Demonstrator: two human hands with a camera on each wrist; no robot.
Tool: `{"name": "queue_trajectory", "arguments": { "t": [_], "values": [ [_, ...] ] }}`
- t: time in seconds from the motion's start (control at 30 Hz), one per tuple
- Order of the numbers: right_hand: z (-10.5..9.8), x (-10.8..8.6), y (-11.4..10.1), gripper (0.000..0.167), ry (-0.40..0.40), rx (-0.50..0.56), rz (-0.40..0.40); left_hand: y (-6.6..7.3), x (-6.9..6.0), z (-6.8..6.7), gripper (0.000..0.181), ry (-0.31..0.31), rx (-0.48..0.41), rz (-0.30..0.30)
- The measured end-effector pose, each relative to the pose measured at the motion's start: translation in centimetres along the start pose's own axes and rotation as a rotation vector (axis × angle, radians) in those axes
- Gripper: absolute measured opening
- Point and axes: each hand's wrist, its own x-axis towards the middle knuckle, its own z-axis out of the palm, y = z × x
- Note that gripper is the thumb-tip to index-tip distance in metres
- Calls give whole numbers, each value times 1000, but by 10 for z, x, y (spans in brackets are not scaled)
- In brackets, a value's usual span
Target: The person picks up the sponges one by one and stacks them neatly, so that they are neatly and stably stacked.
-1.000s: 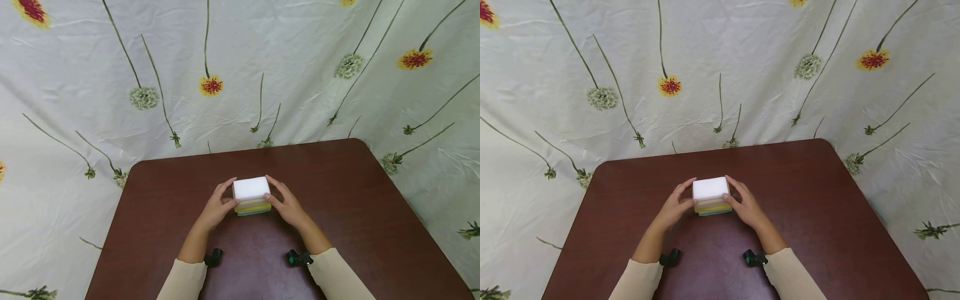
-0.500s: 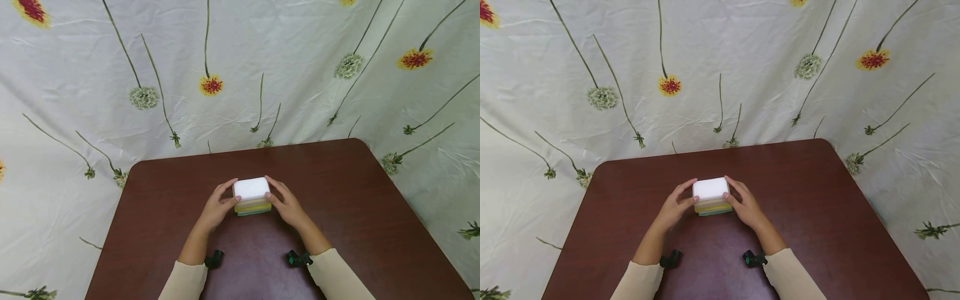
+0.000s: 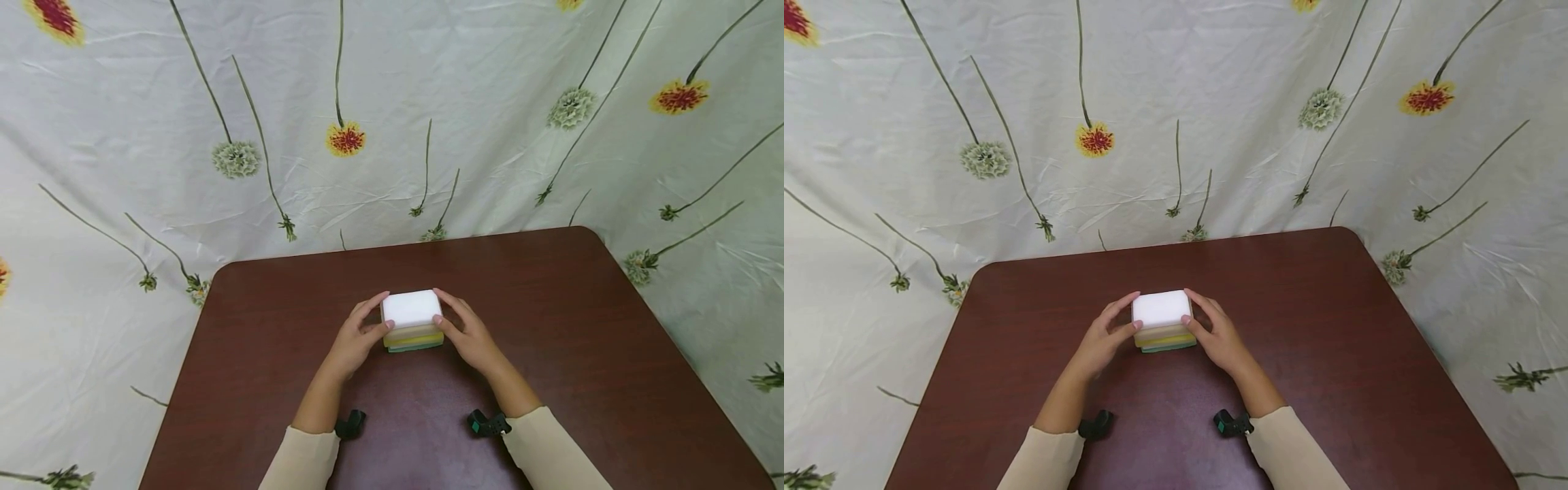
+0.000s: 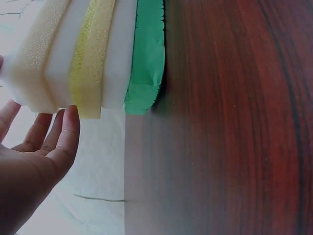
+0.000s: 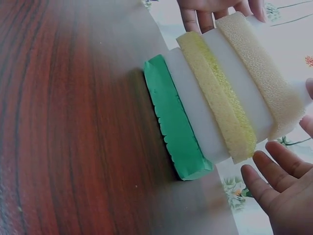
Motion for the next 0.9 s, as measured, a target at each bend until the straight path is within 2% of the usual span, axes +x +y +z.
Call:
{"name": "queue_trajectory", "arguments": {
  "t": [0.27, 0.53, 0.67, 0.8, 0.9],
  "values": [
    [-3, 4, 3, 57, 1, 35, -38, 5, 1, -2, 59, 7, 13, 28],
    [-8, 7, 3, 53, 39, 62, -101, 9, 2, -8, 50, 85, -6, 67],
    [-10, 8, -1, 52, 50, 64, -88, 15, 1, -12, 48, 116, -23, 99],
    [-13, 8, -12, 49, 59, 62, -82, 20, -2, -16, 41, 161, -48, 147],
    [-18, 4, -32, 45, 73, 15, -90, 23, -5, -20, 35, 202, -32, 180]
  ]
}}
